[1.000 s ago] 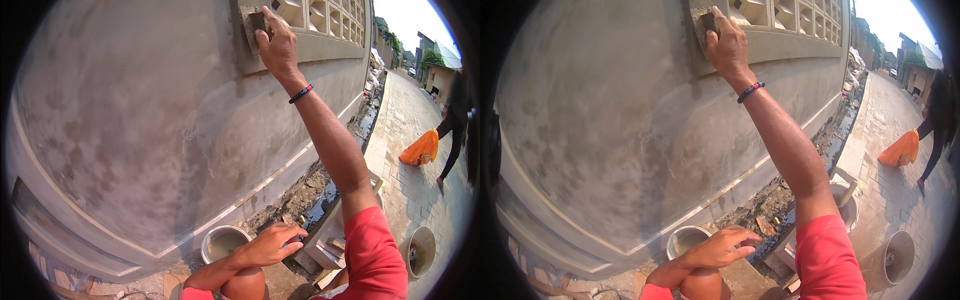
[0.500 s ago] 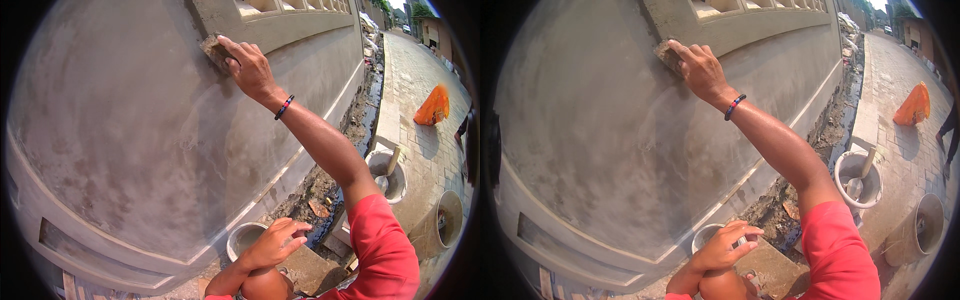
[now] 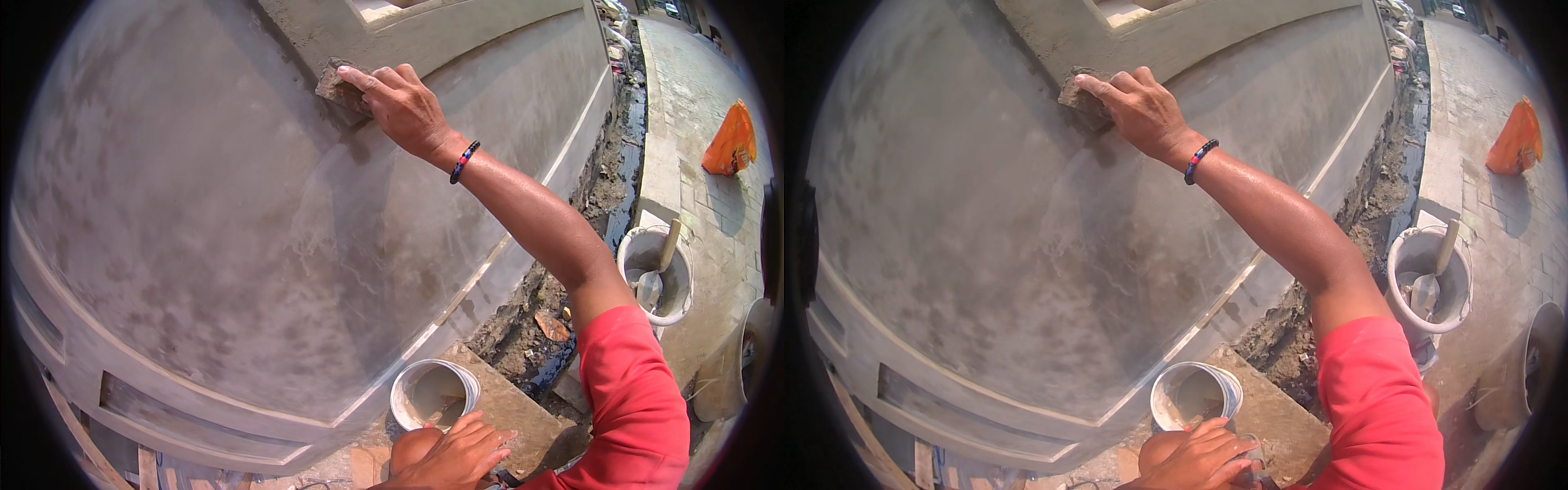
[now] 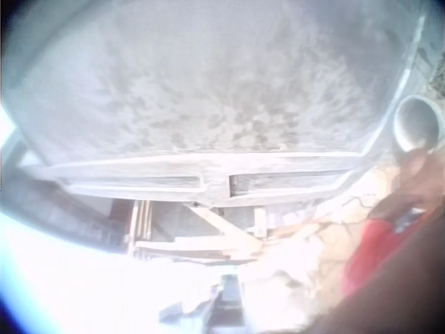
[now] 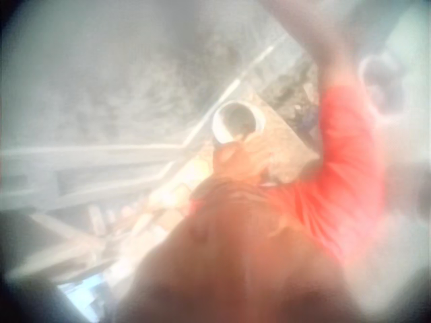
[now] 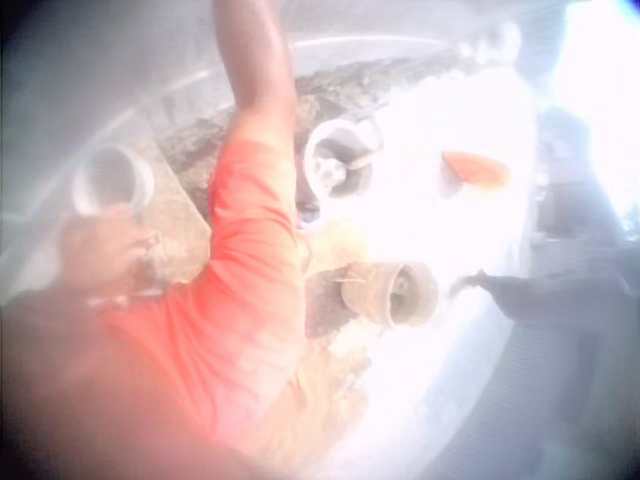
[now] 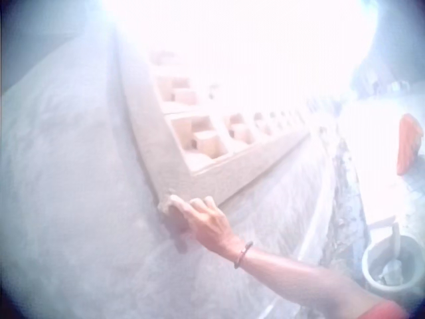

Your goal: The person applies and smooths wet plaster onto a curved exterior wall using a hand trowel. They repeatedly scoop plaster from a bucket, spread it on the wall surface, and smooth the edges around a decorative block feature.

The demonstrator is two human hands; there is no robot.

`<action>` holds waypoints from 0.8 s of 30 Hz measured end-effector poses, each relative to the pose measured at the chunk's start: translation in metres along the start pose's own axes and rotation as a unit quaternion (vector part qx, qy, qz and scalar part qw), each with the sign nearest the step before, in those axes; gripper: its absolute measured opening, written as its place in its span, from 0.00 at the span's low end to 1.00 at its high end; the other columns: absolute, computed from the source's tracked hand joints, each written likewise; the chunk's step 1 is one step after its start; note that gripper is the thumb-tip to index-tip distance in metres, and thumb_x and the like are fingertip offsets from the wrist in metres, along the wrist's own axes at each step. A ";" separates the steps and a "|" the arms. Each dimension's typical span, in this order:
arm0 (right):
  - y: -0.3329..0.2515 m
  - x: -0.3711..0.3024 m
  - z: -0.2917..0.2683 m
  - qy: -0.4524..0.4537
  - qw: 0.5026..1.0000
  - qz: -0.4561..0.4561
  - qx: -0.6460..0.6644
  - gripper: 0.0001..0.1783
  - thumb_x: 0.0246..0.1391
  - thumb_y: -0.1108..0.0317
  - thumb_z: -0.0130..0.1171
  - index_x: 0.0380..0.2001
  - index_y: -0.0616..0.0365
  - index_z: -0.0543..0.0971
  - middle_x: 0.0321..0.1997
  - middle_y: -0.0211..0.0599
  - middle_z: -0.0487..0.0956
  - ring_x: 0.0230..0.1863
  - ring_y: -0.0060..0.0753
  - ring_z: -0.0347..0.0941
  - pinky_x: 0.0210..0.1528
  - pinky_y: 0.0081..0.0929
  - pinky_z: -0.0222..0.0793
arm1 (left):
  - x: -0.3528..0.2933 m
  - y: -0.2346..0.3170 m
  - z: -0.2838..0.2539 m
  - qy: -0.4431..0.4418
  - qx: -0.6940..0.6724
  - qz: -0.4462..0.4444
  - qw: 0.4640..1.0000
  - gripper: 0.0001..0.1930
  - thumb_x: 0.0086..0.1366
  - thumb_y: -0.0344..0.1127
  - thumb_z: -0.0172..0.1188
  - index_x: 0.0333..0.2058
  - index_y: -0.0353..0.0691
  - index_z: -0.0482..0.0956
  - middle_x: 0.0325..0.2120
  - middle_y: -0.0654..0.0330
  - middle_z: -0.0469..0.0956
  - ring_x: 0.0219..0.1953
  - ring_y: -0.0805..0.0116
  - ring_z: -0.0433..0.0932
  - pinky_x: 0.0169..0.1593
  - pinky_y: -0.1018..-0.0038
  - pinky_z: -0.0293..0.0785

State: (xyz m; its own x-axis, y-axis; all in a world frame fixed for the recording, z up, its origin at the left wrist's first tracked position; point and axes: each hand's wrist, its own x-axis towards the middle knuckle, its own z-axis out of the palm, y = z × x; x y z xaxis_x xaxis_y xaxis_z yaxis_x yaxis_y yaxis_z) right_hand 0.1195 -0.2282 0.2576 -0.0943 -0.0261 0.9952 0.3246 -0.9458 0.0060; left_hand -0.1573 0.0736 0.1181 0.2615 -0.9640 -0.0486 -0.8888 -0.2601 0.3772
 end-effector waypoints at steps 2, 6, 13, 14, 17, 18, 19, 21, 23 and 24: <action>0.042 0.000 -0.012 0.016 0.993 0.103 -0.063 0.31 0.53 0.74 0.59 0.61 0.43 0.70 0.39 0.35 0.78 0.41 0.42 0.72 0.49 0.35 0.73 | 0.001 -0.001 0.010 0.008 0.044 0.030 0.999 0.09 0.58 0.35 0.55 0.35 0.41 0.80 0.38 0.60 0.78 0.49 0.61 0.74 0.56 0.65 0.69; 0.104 0.016 -0.035 0.074 0.955 0.285 -0.032 0.29 0.53 0.74 0.57 0.60 0.49 0.71 0.44 0.45 0.79 0.47 0.48 0.74 0.52 0.42 0.71 | 0.009 -0.023 0.019 0.033 -0.076 0.051 0.995 0.14 0.63 0.35 0.56 0.46 0.38 0.76 0.35 0.57 0.79 0.45 0.58 0.76 0.60 0.59 0.64; 0.003 -0.015 -0.001 -0.043 0.999 -0.028 0.011 0.30 0.54 0.72 0.58 0.61 0.40 0.71 0.36 0.34 0.75 0.38 0.40 0.70 0.49 0.35 0.72 | 0.010 -0.035 0.040 0.049 -0.144 0.045 0.987 0.15 0.67 0.37 0.56 0.49 0.38 0.75 0.34 0.55 0.78 0.42 0.57 0.76 0.61 0.57 0.62; 0.035 -0.012 0.003 0.015 0.998 -0.042 -0.036 0.30 0.54 0.72 0.59 0.61 0.39 0.71 0.37 0.32 0.75 0.38 0.38 0.69 0.47 0.32 0.73 | 0.007 -0.034 0.045 0.060 -0.139 0.030 0.988 0.15 0.65 0.37 0.56 0.48 0.38 0.76 0.35 0.55 0.77 0.43 0.57 0.76 0.61 0.58 0.62; 0.141 0.009 -0.038 0.069 0.958 0.219 -0.174 0.31 0.54 0.71 0.59 0.63 0.42 0.70 0.34 0.34 0.79 0.33 0.36 0.72 0.40 0.31 0.75 | -0.003 -0.021 0.051 0.060 -0.110 -0.030 0.992 0.16 0.58 0.36 0.55 0.44 0.39 0.77 0.39 0.57 0.77 0.49 0.59 0.73 0.60 0.62 0.64; 0.162 0.008 -0.052 0.067 0.933 0.302 -0.186 0.31 0.55 0.70 0.58 0.64 0.43 0.69 0.34 0.35 0.80 0.30 0.34 0.73 0.38 0.30 0.74 | -0.007 -0.017 0.053 0.057 -0.103 -0.055 0.991 0.16 0.56 0.36 0.55 0.43 0.39 0.77 0.40 0.58 0.77 0.51 0.60 0.72 0.60 0.63 0.64; 0.157 -0.001 -0.058 0.069 0.942 0.302 -0.131 0.30 0.55 0.70 0.58 0.63 0.46 0.69 0.33 0.35 0.80 0.29 0.31 0.73 0.36 0.29 0.73 | -0.011 -0.014 0.055 0.052 -0.100 -0.088 0.990 0.16 0.53 0.35 0.55 0.41 0.39 0.78 0.41 0.58 0.77 0.52 0.61 0.71 0.60 0.65 0.65; 0.116 -0.028 -0.071 0.050 0.951 0.304 -0.009 0.29 0.56 0.69 0.58 0.62 0.52 0.70 0.32 0.34 0.81 0.27 0.26 0.73 0.32 0.27 0.72 | -0.003 -0.023 0.040 0.037 -0.084 0.005 0.996 0.16 0.61 0.37 0.57 0.46 0.38 0.77 0.35 0.58 0.77 0.44 0.61 0.75 0.60 0.60 0.64; 0.056 -0.059 -0.093 -0.092 0.928 0.338 0.128 0.26 0.54 0.72 0.59 0.58 0.56 0.72 0.31 0.36 0.81 0.30 0.25 0.75 0.34 0.26 0.72 | 0.010 -0.034 0.035 0.033 -0.091 0.069 0.993 0.16 0.65 0.38 0.59 0.49 0.38 0.76 0.32 0.58 0.77 0.40 0.61 0.77 0.60 0.57 0.63; 0.018 -0.075 -0.103 -0.165 0.895 0.361 0.202 0.24 0.53 0.73 0.59 0.55 0.58 0.73 0.31 0.37 0.81 0.31 0.25 0.76 0.36 0.25 0.73 | 0.010 -0.033 0.039 0.034 -0.100 0.075 0.992 0.16 0.64 0.38 0.59 0.48 0.38 0.76 0.31 0.59 0.76 0.40 0.61 0.76 0.60 0.57 0.64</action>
State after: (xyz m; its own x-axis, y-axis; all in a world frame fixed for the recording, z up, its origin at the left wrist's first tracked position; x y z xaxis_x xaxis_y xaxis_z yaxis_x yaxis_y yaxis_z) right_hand 0.0349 -0.2764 0.1725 0.5394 -0.4235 0.7278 0.5086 -0.5250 -0.6824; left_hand -0.1400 0.0709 0.0688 0.1618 -0.9834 0.0821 -0.8295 -0.0905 0.5512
